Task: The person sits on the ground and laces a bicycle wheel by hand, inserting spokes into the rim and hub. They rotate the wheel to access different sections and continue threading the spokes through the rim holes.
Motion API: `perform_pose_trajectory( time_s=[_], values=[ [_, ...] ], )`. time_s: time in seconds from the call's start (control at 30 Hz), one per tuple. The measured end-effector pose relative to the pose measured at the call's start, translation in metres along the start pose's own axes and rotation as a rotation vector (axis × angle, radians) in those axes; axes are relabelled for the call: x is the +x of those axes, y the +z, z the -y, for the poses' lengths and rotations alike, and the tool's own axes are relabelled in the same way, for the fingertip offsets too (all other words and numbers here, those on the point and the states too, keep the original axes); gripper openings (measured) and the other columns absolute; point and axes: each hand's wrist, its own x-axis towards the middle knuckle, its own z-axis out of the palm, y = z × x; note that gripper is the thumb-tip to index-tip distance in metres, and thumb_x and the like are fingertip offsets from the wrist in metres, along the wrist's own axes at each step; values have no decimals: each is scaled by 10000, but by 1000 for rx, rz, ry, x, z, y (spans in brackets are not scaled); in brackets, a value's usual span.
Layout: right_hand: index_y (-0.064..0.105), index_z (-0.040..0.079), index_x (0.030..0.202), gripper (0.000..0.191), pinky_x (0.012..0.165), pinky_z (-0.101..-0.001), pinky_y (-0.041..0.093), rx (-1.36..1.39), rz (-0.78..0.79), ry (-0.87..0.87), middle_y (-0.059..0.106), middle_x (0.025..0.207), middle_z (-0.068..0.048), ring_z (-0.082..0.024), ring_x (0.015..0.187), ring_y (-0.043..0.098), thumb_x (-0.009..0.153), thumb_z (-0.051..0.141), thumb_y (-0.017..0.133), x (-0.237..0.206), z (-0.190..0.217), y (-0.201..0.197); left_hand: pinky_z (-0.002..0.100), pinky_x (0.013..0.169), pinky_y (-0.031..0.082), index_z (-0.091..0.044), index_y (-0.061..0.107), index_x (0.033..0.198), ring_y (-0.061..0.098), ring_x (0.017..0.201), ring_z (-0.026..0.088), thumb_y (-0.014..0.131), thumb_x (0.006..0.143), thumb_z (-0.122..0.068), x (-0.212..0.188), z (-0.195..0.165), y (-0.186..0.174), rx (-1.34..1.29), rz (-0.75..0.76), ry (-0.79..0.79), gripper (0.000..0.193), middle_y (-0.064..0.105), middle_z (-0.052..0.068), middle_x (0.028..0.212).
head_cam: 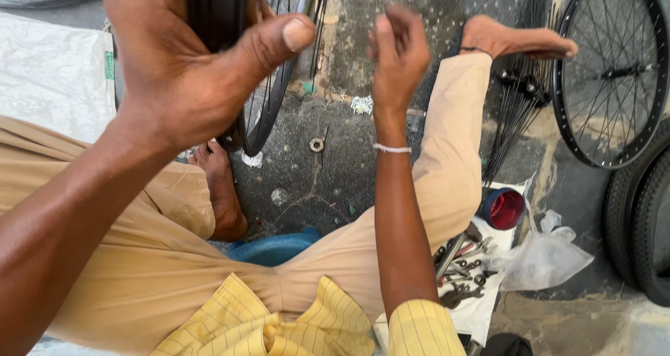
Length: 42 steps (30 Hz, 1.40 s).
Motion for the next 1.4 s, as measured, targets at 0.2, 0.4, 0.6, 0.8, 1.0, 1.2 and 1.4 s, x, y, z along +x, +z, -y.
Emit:
perform_pose_trajectory(
  time_s=[0.2,0.4,0.6,0.8,1.0,1.2,1.4],
  values=[
    [722,51,843,95,724,-411,556,-763,-50,352,742,796,-127,-257,748,724,763,91,754,-92,-127,-44,263,528,354,-35,590,963,483,545,90,762,1124,-167,7,-35,-14,-14,69,-87,270,503,-6,635],
    [669,52,1030,216,840,-473,536,-950,107,71,697,959,-154,-338,935,684,843,134,740,-97,-140,-18,255,751,507,32,512,1297,580,866,107,815,1016,-163,8,-63,-5,54,10,-90,457,594,44,1011],
    [644,44,1066,253,784,-456,531,-1038,172,-21,669,957,-165,-314,886,662,855,153,730,-90,-133,-6,278,720,557,-17,522,1270,645,823,113,812,936,-167,-4,-72,3,-178,30,-324,467,620,40,933],
    [647,37,1078,225,783,-428,539,-986,213,69,672,963,-148,-285,880,660,886,135,714,-102,-139,-15,346,671,497,3,502,1270,635,787,223,815,916,-159,-9,-74,3,-86,-38,-219,500,606,115,952],
    [651,30,1089,198,781,-401,547,-1024,202,74,675,969,-132,-256,874,658,918,117,697,-100,-134,-24,370,676,484,0,517,1243,582,769,252,821,906,-156,0,-74,1,-80,-42,-203,480,566,130,939],
    [654,24,1101,172,780,-373,555,-1061,190,124,678,975,-116,-227,869,656,949,99,681,-96,-129,-22,350,646,465,-11,528,1241,593,742,183,817,899,-194,-3,-70,3,-137,-31,-234,484,568,94,903],
    [657,17,1112,147,779,-345,564,-1036,194,188,681,981,-100,-198,863,654,980,81,665,-95,-113,-23,347,651,451,-14,532,1298,582,749,166,812,964,-214,-8,-68,4,-185,-43,-143,479,568,66,896]
  ],
)
